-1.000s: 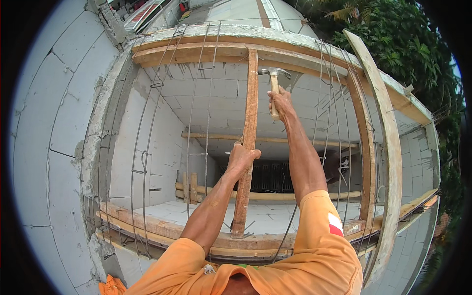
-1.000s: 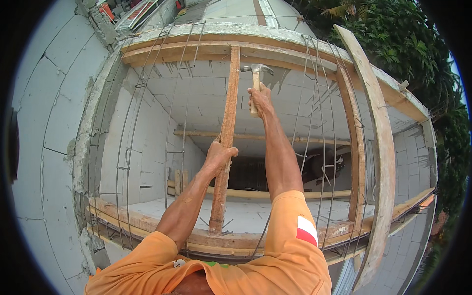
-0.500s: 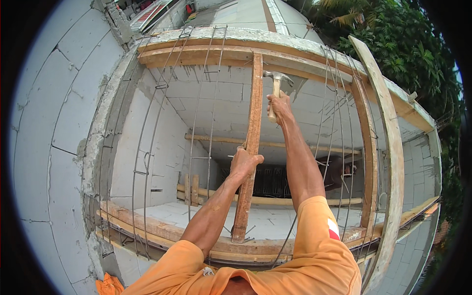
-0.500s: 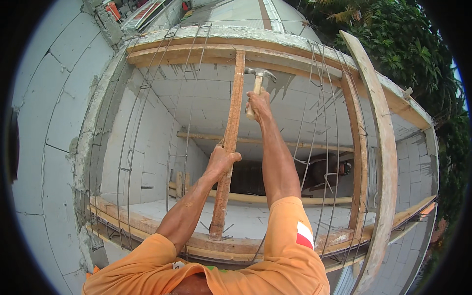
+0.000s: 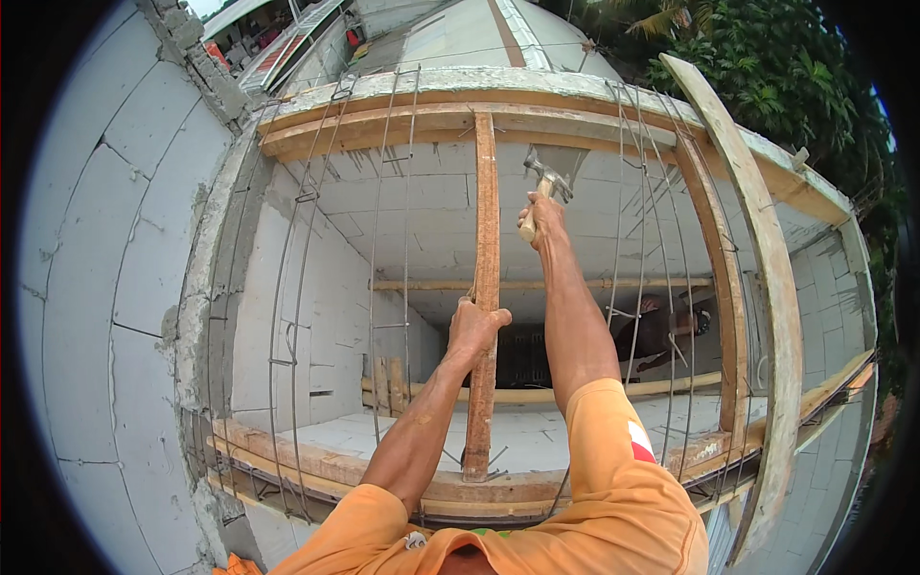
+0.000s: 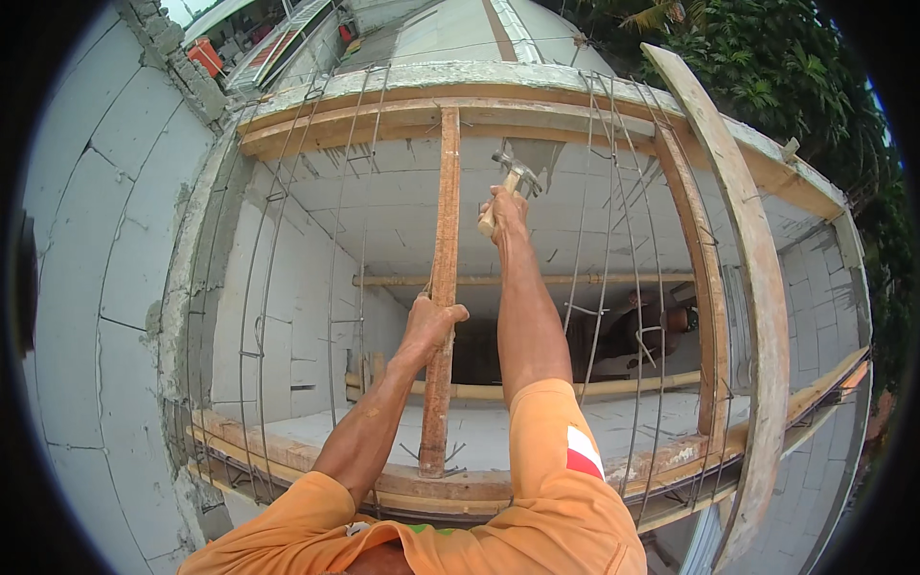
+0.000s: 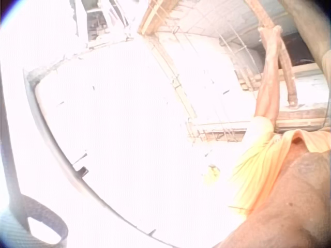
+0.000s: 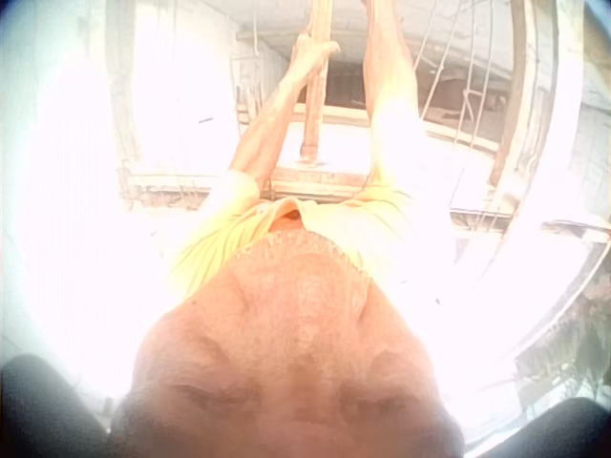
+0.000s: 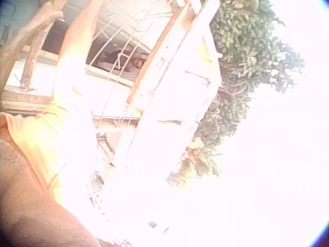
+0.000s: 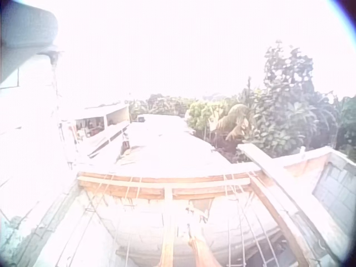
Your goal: The person positions a wooden plank onto the concrete formwork frame and hammers nails into it using a hammer to secure it.
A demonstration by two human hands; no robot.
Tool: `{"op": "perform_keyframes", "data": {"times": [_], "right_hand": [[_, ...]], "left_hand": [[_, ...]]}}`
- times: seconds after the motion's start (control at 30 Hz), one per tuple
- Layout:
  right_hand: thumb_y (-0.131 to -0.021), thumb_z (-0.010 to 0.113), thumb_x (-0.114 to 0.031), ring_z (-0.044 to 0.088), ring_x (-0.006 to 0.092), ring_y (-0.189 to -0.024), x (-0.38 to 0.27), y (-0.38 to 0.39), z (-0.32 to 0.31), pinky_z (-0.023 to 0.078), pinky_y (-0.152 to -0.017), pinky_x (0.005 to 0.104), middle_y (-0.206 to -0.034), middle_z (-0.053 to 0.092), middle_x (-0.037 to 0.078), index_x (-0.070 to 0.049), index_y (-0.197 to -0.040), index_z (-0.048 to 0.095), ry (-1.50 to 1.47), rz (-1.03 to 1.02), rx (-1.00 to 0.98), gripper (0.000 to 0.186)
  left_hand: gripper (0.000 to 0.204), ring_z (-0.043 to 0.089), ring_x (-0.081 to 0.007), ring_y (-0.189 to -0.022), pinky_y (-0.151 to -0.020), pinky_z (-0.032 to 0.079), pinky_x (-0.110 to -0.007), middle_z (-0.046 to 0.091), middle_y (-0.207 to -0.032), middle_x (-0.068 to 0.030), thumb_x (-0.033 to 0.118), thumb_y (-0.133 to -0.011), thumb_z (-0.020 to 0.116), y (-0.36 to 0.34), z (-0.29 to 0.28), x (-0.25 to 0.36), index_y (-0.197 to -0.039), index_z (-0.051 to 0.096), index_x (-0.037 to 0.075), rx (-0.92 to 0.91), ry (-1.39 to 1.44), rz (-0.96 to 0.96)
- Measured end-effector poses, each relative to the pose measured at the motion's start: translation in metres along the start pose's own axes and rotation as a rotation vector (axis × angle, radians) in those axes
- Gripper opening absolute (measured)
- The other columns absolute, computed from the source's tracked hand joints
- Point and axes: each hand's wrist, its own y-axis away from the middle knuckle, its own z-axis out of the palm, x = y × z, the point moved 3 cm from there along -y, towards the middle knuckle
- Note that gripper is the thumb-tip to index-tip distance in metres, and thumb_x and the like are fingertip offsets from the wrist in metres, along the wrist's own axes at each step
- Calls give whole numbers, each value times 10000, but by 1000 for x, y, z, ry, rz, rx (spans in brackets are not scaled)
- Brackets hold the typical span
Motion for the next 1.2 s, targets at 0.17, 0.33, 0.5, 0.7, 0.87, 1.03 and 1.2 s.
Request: {"op": "perform_keyframes", "data": {"times": [0.17,0.33,0.5,0.7,0.87,1.03,1.2], "right_hand": [[-1043,551,-303,534,138,-501,79,-35,-25,474,-375,278,-755,531,41,-49,-1135,493,-324,384,-24,277],[-1056,521,-342,517,105,-501,91,-50,-10,462,-375,240,-759,529,29,-51,-1124,469,-413,452,-303,304],[-1060,508,-342,502,76,-501,74,-34,8,451,-378,215,-736,518,25,-43,-1149,449,-233,358,-462,317],[-1065,493,-332,502,78,-502,81,-55,-5,447,-375,215,-728,520,23,-45,-1190,420,-381,471,-338,321],[-1068,478,-302,507,79,-504,74,-34,9,446,-374,211,-727,518,24,-54,-1266,415,-326,449,-443,323],[-1065,485,-286,512,76,-503,82,-45,-3,448,-371,210,-740,536,27,-23,-1318,401,-332,418,-229,374],[-1060,493,-268,521,86,-494,78,-24,-1,442,-359,223,-729,548,42,-43,-1289,421,-290,438,-431,329]], "left_hand": [[692,709,-352,-879,-818,559,-412,689,-995,-269,272,-688,751,-4,6,-4,-1186,535,-156,0,5,8],[611,673,-284,-767,-701,531,-393,674,-887,-203,230,-704,759,-8,13,-7,-1144,554,-140,12,30,57],[528,638,-220,-645,-597,525,-375,652,-787,-144,181,-709,766,-9,2,-12,-1097,578,-124,123,7,103],[516,645,-231,-686,-642,533,-381,655,-806,-150,162,-692,745,-21,13,-13,-1100,584,-112,67,18,116],[484,631,-215,-661,-599,519,-369,636,-778,-130,149,-686,730,-15,5,-18,-1079,588,-97,84,58,104],[468,612,-211,-642,-591,513,-369,625,-770,-119,143,-681,728,-8,7,-11,-1063,593,-90,61,62,138],[672,675,-292,-880,-813,538,-393,663,-977,-209,220,-658,733,-5,-1,-11,-1207,559,-127,-77,46,-22]]}}
